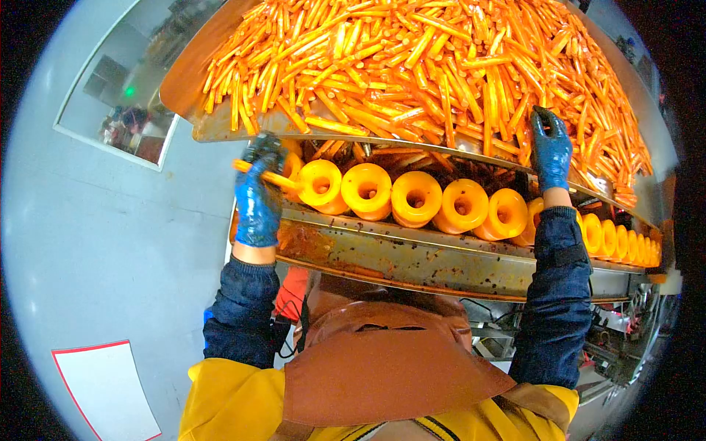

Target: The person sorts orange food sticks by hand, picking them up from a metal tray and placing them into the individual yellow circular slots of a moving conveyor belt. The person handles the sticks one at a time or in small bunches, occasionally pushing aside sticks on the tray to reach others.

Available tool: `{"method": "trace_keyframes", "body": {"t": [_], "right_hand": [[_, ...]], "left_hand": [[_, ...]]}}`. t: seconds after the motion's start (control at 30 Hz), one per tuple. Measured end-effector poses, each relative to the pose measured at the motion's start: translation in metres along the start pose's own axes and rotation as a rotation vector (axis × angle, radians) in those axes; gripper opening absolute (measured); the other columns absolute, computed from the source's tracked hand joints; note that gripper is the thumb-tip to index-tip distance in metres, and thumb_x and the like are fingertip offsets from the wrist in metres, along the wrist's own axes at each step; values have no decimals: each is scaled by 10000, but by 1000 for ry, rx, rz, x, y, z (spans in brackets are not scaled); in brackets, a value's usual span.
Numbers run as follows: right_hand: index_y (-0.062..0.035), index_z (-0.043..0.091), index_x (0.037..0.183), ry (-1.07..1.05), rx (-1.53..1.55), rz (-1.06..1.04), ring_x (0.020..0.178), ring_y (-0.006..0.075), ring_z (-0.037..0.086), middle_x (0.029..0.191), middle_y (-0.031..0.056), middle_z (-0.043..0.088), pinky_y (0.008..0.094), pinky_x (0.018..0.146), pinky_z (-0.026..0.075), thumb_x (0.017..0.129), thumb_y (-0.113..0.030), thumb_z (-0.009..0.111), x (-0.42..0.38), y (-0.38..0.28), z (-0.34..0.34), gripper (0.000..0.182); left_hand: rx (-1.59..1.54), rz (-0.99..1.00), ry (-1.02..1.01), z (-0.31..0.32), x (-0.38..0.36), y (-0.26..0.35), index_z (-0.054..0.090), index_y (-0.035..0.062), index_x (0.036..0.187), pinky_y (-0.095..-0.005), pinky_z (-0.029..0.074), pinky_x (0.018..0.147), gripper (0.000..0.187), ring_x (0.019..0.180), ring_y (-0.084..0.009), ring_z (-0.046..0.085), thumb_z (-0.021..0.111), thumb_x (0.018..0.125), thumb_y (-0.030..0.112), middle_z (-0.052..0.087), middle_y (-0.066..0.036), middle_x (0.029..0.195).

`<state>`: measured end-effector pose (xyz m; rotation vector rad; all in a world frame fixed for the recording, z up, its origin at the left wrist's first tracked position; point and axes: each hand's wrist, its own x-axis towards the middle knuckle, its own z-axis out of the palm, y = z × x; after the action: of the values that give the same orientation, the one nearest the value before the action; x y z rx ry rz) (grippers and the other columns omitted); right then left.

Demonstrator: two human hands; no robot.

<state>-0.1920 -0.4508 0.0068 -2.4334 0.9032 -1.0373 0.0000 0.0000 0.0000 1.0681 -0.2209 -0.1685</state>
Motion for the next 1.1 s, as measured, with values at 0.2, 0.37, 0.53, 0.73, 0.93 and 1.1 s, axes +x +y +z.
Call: {"method": "trace_keyframes", "body": {"t": [0.2,0.37,0.53,0.73,0.93,1.1], "right_hand": [[-118,664,1050,25,-52,-10,855,224,622,1020,97,642,317,794,477,858,-270,606,4,-1,-2,251],[-120,668,1043,8,-38,21,845,221,620,1024,95,639,314,781,480,854,-275,613,1,-1,0,251],[-125,667,1044,17,-15,5,858,219,617,1014,96,640,311,792,476,858,-279,608,0,0,2,249],[-127,663,1047,-14,-14,30,893,235,610,1031,103,633,324,811,472,858,-288,599,1,-2,-1,256],[-100,658,1020,41,3,-13,870,266,621,966,124,634,353,783,479,854,-289,587,-1,-5,1,261],[-103,660,1019,33,-16,-2,862,268,622,967,128,635,350,784,480,855,-288,585,0,-5,0,258]], "left_hand": [[360,-106,3,-11,26,-5,525,-12,1193,-310,406,946,385,1060,-185,533,603,840,119,569,-115,1161],[1168,474,-72,19,45,5,558,34,1151,-342,469,848,404,975,-243,590,648,826,257,606,-132,1111],[1802,196,-192,49,100,-2,579,64,1107,-426,494,797,454,947,-343,611,659,758,344,628,-204,1023],[1816,351,-473,38,114,22,615,162,1060,-423,495,791,340,921,-323,615,667,725,197,635,-145,981],[1947,640,-939,46,119,33,642,190,967,-407,500,740,331,910,-297,593,709,654,107,611,-90,874],[1630,645,-919,57,115,47,622,154,962,-383,504,729,304,857,-291,606,711,672,171,611,-91,888]]}}
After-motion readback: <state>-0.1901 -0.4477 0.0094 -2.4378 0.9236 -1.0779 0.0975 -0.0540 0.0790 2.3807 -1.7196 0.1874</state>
